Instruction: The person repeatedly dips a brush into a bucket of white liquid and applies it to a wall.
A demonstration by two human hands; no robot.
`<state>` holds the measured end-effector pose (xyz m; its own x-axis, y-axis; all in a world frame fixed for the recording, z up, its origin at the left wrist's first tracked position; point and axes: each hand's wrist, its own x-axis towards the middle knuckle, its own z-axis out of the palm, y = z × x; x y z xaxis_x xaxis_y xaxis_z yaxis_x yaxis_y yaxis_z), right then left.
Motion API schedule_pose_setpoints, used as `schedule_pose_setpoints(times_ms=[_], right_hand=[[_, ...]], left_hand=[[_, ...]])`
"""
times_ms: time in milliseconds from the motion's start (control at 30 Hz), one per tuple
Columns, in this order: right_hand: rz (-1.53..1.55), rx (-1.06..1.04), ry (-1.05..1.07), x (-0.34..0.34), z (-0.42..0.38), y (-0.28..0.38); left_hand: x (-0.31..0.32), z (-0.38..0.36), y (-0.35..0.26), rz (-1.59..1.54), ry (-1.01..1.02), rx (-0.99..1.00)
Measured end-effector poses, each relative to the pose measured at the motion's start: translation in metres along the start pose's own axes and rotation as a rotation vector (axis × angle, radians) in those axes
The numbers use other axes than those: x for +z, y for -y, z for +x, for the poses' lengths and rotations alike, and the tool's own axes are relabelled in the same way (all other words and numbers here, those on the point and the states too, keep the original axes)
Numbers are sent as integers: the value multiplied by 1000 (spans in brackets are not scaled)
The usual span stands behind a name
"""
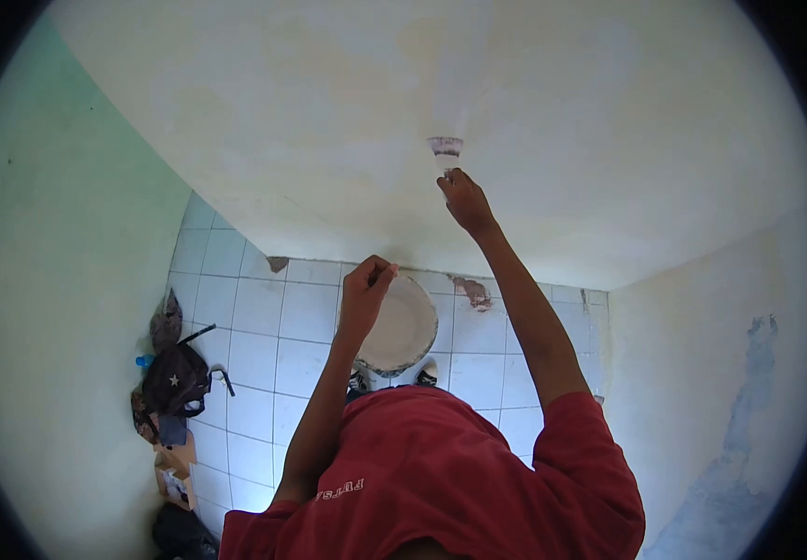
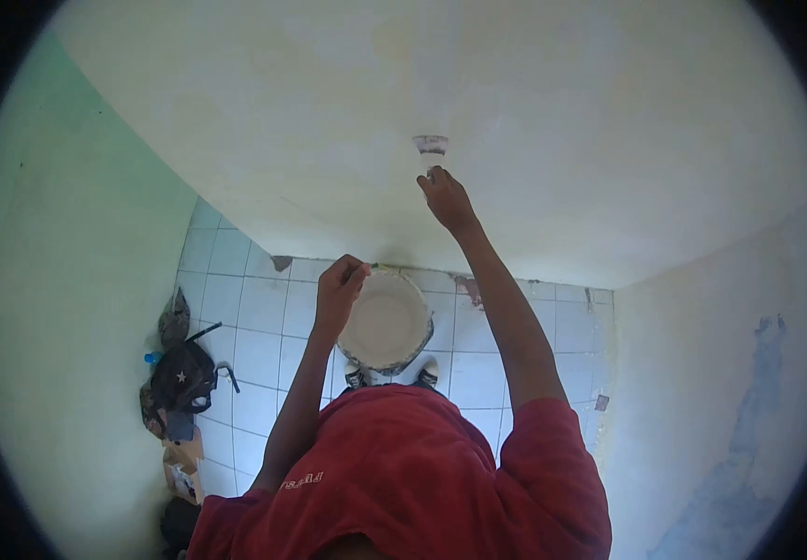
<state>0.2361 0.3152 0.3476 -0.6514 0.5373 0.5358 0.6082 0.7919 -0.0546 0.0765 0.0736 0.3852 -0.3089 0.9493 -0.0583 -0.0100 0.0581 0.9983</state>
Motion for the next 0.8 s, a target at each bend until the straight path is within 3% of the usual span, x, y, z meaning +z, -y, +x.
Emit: schedule_pose_setpoints(times_ms=[200,267,467,533,700,800], right_hand=[[98,31,101,-23,15,-6],[71,-101,-120,-51,36,-12],[-106,-262,-407,-192,130,-5],[-73,-231,-495,-228,143,6],[-99,-249,-608,-213,129,4],[-76,-125,-403,-132,84,-19]], left_hand=[[5,2,-1,-81,58,-13],[10,5,-6,-95,85,0],[20,6,-16,-126,148,20],[20,3,-19,-124,148,26],[15,2,-11,-163,144,24],[12,0,-10,-174,130,14]])
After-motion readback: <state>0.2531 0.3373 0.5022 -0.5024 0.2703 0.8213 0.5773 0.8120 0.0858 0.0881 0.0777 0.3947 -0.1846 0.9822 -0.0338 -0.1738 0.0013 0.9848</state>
